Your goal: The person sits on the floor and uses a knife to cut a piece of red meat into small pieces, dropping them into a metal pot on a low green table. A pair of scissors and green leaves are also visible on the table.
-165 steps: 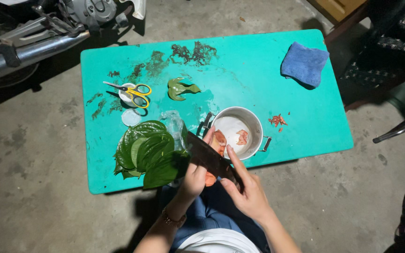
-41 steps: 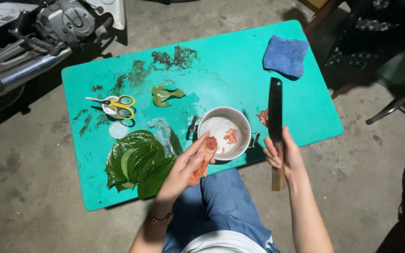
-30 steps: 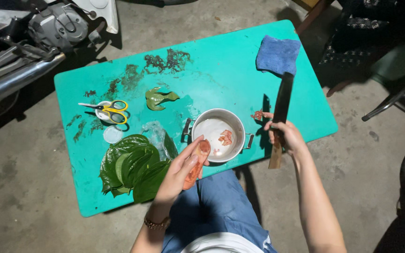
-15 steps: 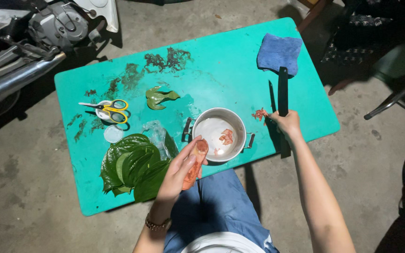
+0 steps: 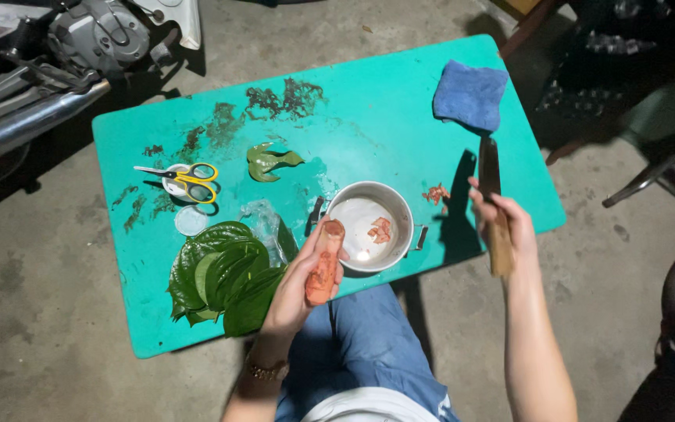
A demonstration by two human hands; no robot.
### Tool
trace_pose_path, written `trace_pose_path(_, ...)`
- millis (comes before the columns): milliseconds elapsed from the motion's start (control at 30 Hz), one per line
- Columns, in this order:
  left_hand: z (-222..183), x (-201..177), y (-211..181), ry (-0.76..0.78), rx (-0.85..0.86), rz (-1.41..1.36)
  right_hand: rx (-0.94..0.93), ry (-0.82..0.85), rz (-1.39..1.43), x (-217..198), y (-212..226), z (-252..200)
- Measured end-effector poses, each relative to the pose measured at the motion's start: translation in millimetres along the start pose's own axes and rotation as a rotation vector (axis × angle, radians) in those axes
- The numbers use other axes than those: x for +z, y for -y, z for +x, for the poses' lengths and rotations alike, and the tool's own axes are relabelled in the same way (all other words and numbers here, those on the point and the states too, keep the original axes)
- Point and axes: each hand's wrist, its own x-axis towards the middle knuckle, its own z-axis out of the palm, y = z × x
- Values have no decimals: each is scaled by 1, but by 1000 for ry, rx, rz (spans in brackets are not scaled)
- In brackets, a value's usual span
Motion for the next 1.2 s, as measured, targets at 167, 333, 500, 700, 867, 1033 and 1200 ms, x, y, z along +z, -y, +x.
trace_pose_path(167, 1, -3, 11, -106, -128, -114, 103, -5, -198, 10, -68, -60)
trace_pose_path(333, 6, -9, 28, -54, 44, 0, -41, 245, -489, 48, -109, -108)
trace_pose_path(500, 8, -5, 44, -108, 67, 43, -86, 156, -842, 111, -130, -131)
trace_pose_path(700, 8, 1, 34, -129, 285, 296, -524, 228, -1308, 157, -142, -147)
trace_pose_path(867, 6, 8, 23, -157, 396, 484, -471, 234, -1294, 166, -146, -157)
trace_pose_path(1033, 5, 14, 24, -157, 444, 456, -534, 226, -1305, 165, -149, -161)
trace_pose_path(1200, 2, 20, 26, -162, 428, 358, -557, 228, -1303, 161, -153, -161)
